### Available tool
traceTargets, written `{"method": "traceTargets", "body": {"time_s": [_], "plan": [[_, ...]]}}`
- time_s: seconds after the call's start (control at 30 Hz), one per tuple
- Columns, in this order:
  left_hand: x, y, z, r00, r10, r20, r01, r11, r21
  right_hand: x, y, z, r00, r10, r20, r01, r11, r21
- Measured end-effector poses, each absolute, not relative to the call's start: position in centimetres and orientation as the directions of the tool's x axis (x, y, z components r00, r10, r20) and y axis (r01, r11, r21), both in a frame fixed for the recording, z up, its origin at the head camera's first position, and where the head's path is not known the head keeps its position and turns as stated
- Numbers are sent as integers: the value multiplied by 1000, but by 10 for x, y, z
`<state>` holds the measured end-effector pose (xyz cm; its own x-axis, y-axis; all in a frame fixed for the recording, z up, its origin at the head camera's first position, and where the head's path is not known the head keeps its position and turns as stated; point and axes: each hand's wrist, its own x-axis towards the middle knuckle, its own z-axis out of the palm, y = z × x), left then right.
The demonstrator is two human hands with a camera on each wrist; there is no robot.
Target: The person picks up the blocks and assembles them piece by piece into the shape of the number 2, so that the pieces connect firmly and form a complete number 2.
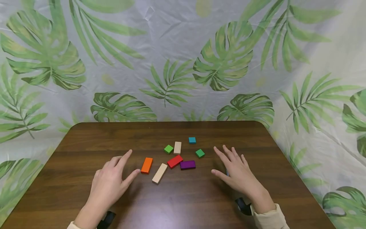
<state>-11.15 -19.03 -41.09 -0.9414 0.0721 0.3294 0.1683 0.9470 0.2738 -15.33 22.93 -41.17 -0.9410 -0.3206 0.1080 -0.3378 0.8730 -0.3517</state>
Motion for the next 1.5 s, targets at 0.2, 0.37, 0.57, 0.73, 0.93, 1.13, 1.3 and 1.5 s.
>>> {"method": "traceTargets", "body": {"time_s": [0.2,0.37,0.57,0.73,0.93,1.13,1.3,1.5], "plan": [[-112,-183,-421,-974,67,217,149,909,390,-155,221,-417,-924,-366,111,-382,868,-317],[-115,-175,-429,-987,50,151,117,871,477,-156,218,-420,-915,-389,109,-402,858,-318],[-117,-167,-442,-994,36,104,87,836,542,-163,213,-425,-914,-401,66,-391,824,-409],[-119,-161,-449,-994,40,98,89,816,571,-170,206,-430,-900,-431,63,-414,804,-427],[-122,-158,-453,-992,46,122,110,795,596,-178,200,-432,-871,-486,66,-465,775,-428],[-124,-154,-456,-994,34,105,94,765,637,-184,196,-435,-852,-523,12,-469,755,-459],[-126,-150,-458,-995,29,95,84,749,657,-187,194,-439,-849,-528,-18,-461,756,-466],[-128,-145,-459,-995,41,88,90,744,662,-190,190,-442,-854,-520,-11,-454,757,-470]]}}
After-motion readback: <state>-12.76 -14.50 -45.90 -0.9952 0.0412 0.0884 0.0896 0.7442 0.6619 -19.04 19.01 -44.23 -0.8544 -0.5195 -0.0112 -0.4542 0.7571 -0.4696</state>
